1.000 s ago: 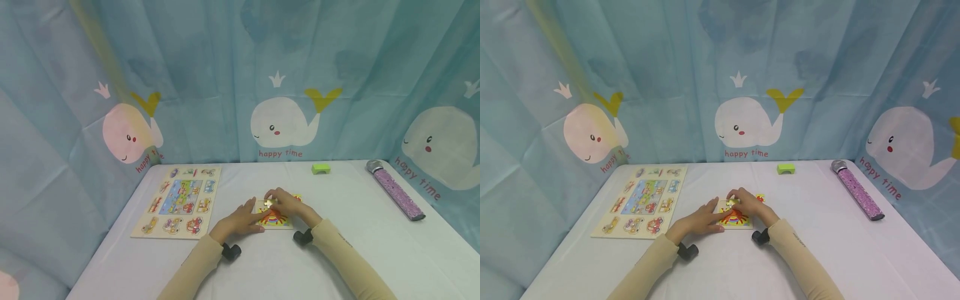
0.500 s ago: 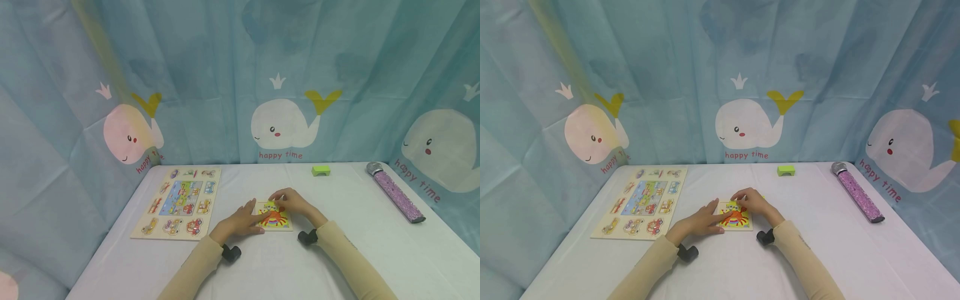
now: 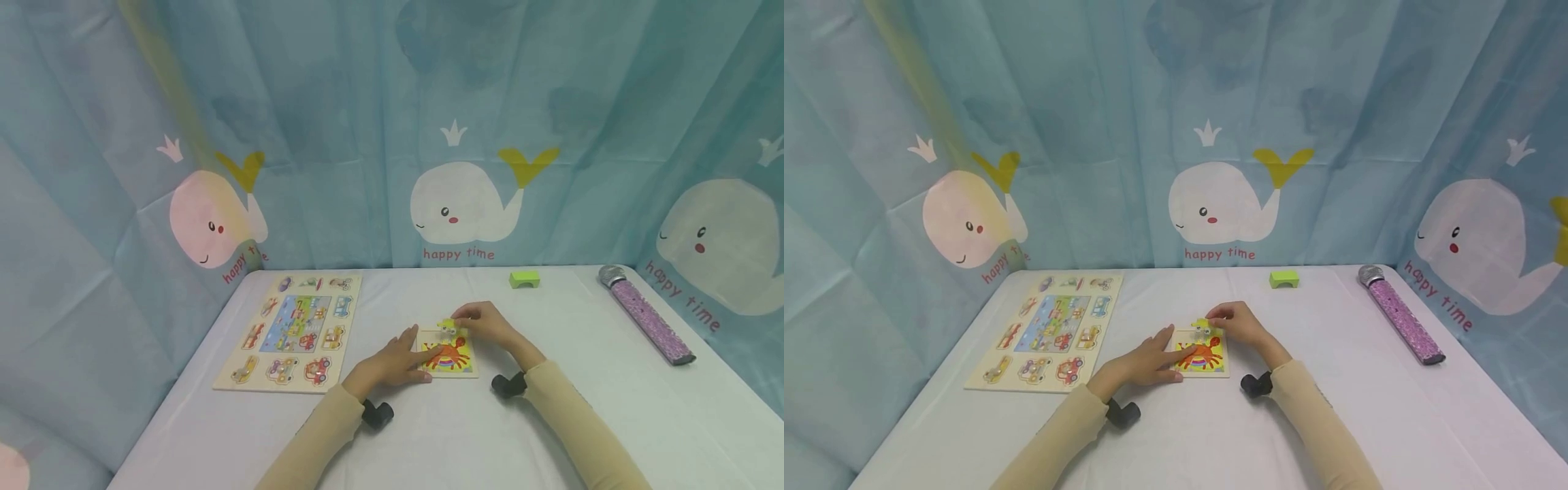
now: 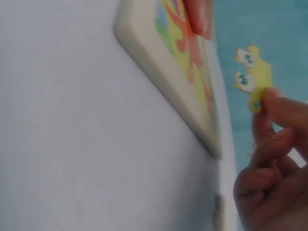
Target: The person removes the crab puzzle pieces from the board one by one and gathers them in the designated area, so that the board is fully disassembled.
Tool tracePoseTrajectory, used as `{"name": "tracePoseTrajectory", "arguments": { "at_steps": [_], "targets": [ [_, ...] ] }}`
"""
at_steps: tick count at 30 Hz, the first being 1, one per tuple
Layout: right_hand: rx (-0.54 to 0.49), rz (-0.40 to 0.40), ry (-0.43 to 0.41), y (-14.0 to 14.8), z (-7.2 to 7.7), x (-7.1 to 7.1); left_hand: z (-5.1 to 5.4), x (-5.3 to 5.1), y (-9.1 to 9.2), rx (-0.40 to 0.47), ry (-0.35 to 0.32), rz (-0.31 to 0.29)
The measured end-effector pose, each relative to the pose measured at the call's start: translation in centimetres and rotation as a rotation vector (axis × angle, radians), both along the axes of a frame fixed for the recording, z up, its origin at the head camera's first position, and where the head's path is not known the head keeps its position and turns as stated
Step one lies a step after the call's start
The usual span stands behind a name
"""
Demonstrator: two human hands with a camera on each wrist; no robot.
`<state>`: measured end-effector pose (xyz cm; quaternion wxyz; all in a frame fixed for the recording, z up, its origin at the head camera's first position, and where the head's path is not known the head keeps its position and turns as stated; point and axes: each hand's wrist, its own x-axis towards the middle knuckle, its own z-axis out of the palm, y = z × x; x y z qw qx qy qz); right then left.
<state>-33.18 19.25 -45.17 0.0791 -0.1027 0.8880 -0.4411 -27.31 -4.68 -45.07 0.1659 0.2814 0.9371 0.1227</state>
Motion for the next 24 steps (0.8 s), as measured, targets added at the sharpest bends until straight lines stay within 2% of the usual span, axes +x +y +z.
{"name": "tracePoseTrajectory", "arguments": {
  "at_steps": [9, 16, 19, 24],
  "targets": [
    [-0.067, -0.157, -0.035, 5.2, 1.1, -0.2, -0.7, -0.2, 0.3, 0.012, 0.001, -0.016],
    [-0.078, -0.262, -0.074, 9.4, 1.6, -1.0, -0.6, -0.2, 0.2, 0.015, 0.017, -0.023],
    [-0.041, -0.290, -0.117, 10.6, 1.5, -1.3, -0.4, -0.2, 0.1, 0.008, 0.019, -0.022],
    [0.106, -0.332, -0.185, 11.3, 0.7, -1.5, -0.5, -0.1, 0.0, 0.011, 0.021, -0.021]
  ]
}}
